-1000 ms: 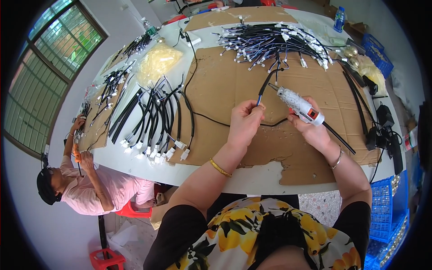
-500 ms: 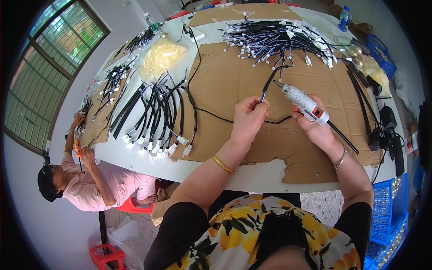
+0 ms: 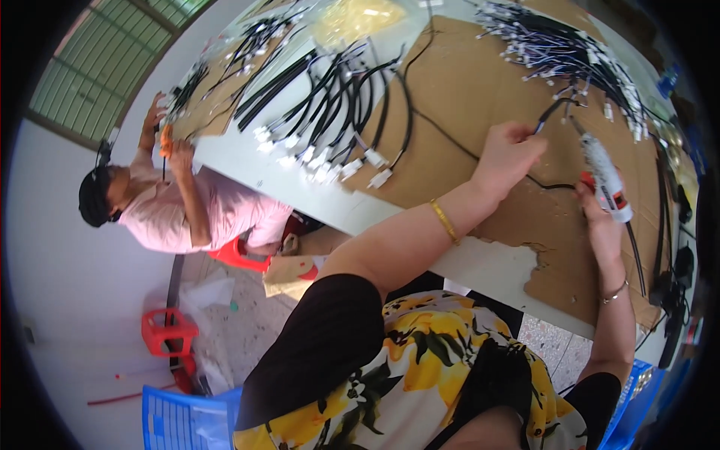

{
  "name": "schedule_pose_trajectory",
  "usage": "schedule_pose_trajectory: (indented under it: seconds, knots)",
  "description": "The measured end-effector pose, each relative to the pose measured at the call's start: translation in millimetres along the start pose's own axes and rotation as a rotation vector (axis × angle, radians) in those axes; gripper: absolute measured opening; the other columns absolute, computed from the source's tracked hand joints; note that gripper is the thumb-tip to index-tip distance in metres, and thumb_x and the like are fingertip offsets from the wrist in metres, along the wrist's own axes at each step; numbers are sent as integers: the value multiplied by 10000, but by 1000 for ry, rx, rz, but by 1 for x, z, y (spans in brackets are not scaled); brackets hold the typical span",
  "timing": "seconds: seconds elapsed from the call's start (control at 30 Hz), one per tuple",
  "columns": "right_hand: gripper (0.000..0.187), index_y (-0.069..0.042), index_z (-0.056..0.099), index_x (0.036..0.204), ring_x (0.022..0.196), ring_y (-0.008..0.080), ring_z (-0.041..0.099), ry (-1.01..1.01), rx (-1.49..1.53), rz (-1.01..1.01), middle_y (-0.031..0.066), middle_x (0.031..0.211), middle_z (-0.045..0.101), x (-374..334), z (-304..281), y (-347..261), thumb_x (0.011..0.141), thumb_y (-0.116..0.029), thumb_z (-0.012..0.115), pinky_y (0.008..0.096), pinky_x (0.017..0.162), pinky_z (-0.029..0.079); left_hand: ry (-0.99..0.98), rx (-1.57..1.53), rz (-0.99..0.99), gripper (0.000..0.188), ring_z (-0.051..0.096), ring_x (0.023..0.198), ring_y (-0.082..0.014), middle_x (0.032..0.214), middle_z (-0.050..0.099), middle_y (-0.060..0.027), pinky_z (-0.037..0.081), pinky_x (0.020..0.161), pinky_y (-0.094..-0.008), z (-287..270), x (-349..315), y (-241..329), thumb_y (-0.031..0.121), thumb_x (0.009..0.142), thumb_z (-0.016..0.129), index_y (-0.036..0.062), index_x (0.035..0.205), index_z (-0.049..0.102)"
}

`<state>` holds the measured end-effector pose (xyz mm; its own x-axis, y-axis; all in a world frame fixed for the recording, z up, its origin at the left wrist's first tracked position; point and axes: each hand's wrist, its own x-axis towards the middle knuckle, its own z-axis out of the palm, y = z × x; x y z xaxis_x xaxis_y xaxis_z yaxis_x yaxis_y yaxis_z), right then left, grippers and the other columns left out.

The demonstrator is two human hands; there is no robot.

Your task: Apply hot glue to secure plastic components onto wires using a hot glue gun.

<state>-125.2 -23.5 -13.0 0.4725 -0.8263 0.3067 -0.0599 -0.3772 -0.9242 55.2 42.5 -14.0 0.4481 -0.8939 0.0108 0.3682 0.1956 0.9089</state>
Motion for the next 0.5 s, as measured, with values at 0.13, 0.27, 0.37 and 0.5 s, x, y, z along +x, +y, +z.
schedule_pose_trajectory:
  seconds: [0.13,0.27,0.37,0.5]
  knots:
    - [388,4,503,1118,813,109,556,-89,32,28,47,923,595,2,-5,8,792,-159,637,245,749,450,10,108,113,102,426,496,-38,565,501,7,304,426,-195,-4,1,-3,87,740,574,-9,705,580]
    - [352,12,537,1081,815,103,552,-16,-16,74,44,923,596,-1,-6,12,794,-165,638,241,766,442,-5,106,100,119,454,515,-50,579,522,-8,338,450,-206,-1,1,-3,86,743,572,-30,718,585]
    - [365,25,482,1132,870,124,556,-39,-41,111,84,1000,585,0,-11,18,808,-82,612,283,803,460,-8,95,127,112,463,526,-51,584,527,-9,352,462,-207,-3,2,-5,76,752,572,-33,730,589]
    - [369,14,533,1097,834,106,553,-14,-30,78,57,967,592,-1,-9,17,791,-158,647,254,779,452,-21,100,115,106,456,514,-46,581,525,-6,349,454,-199,-2,2,-6,70,768,566,-25,726,583]
